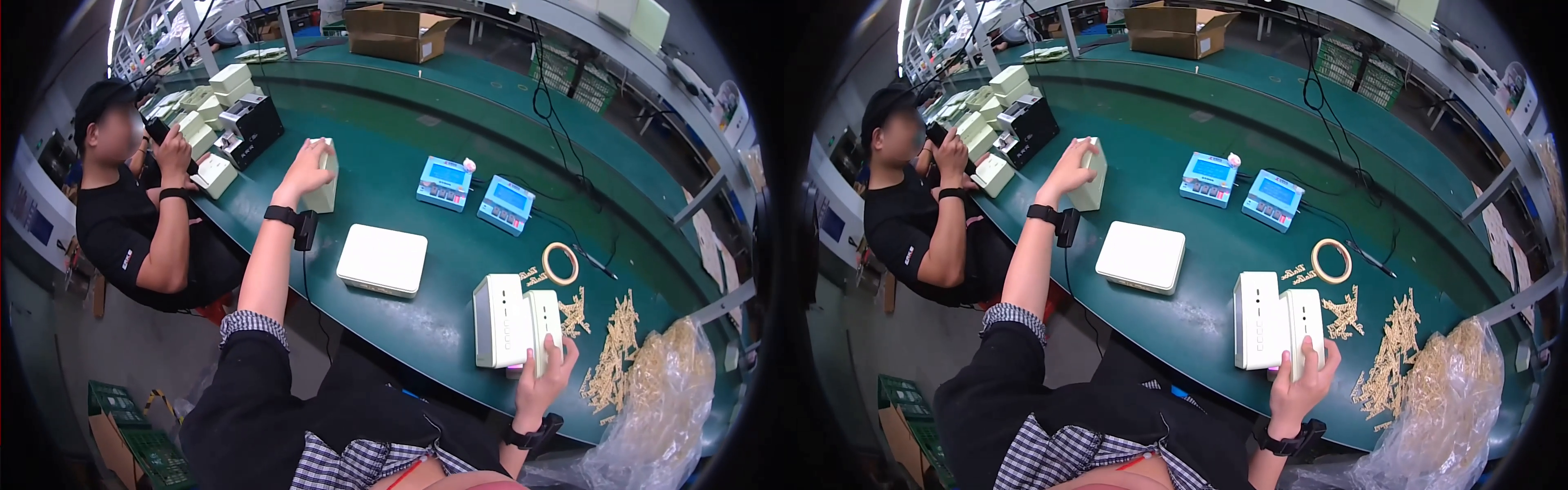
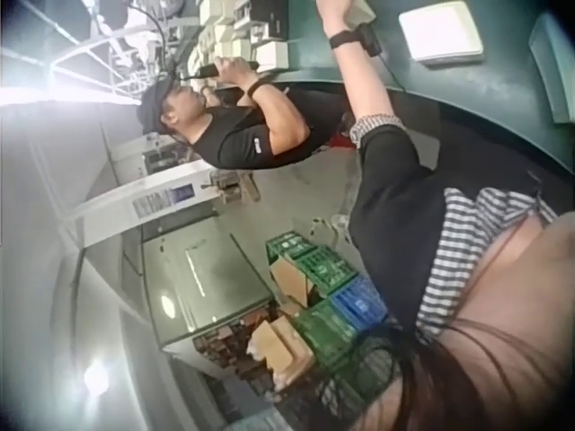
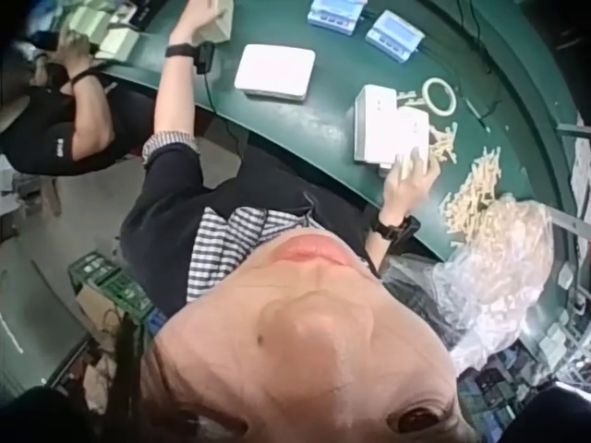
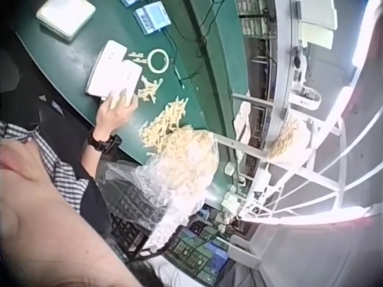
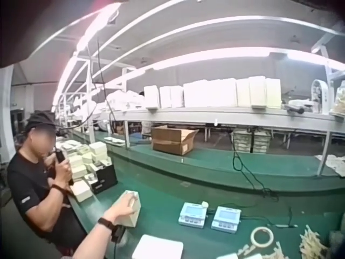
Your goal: The person tests the light and sound of electronic speakers, marks the back of one with a pen, and applies decorative labels to the speaker grilles. After checking the functions, the person stacks the completed devices on the workbench.
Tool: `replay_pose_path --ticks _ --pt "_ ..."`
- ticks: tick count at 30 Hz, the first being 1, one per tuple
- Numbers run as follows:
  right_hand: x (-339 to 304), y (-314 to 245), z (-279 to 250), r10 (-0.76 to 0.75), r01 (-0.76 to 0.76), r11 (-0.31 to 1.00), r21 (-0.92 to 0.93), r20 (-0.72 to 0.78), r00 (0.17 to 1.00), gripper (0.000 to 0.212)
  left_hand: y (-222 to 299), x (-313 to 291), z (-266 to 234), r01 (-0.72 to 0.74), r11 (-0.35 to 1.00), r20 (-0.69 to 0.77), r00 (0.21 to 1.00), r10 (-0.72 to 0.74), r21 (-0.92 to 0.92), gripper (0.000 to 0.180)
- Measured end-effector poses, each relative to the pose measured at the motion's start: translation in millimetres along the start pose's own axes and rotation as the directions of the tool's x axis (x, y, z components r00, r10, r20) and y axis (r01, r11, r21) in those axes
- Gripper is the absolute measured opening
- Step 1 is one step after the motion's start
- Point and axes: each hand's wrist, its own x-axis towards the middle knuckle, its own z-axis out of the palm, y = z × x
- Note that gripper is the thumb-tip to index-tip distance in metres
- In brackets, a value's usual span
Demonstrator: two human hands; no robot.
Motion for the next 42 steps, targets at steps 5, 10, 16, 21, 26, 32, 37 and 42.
replay_pose_path --ticks 5,10,16,21,26,32,37,42 --pt "1.3 1.4 -1.5 0.009 -0.009 1.0 0.009 0.019 1.0 0.033 26.7 -22.8 -17.1 0.144 0.983 -0.202 0.965 -0.166 -0.118 0.087" --pt "3.1 -1.1 1.0 0.005 -0.005 1.0 -0.01 0.029 1.0 0.032 30.2 -24.7 -21.3 0.249 0.96 -0.098 0.96 -0.262 -0.128 0.093" --pt "2.7 -1.5 0.3 0.014 -0.014 1.0 -0.008 0.077 0.997 0.033 31.8 -31.0 -23.4 0.268 0.956 -0.081 0.957 -0.279 -0.121 0.093" --pt "0.7 6.0 -1.2 -0.018 0.021 0.999 -0.046 0.07 0.997 0.033 37.0 -27.3 -22.9 0.265 0.957 -0.093 0.957 -0.276 -0.119 0.092" --pt "-0.3 3.2 -1.2 -0.016 0.022 0.997 -0.069 0.086 0.996 0.033 34.6 -28.0 -20.0 0.264 0.956 -0.086 0.957 -0.277 -0.131 0.091" --pt "1.0 1.8 -0.9 -0.017 0.025 0.997 -0.073 0.097 0.995 0.033 32.4 -28.7 -19.6 0.26 0.956 -0.084 0.958 -0.273 -0.139 0.091" --pt "1.7 1.7 0.1 -0.021 0.03 0.996 -0.087 0.099 0.995 0.033 32.1 -26.7 -18.8 0.252 0.955 -0.099 0.958 -0.269 -0.154 0.09" --pt "0.6 1.0 -4.5 0.05 -0.048 0.999 -0.016 0.147 0.988 0.044 30.3 -21.6 -13.4 0.308 0.914 -0.149 0.923 -0.354 -0.265 0.09"
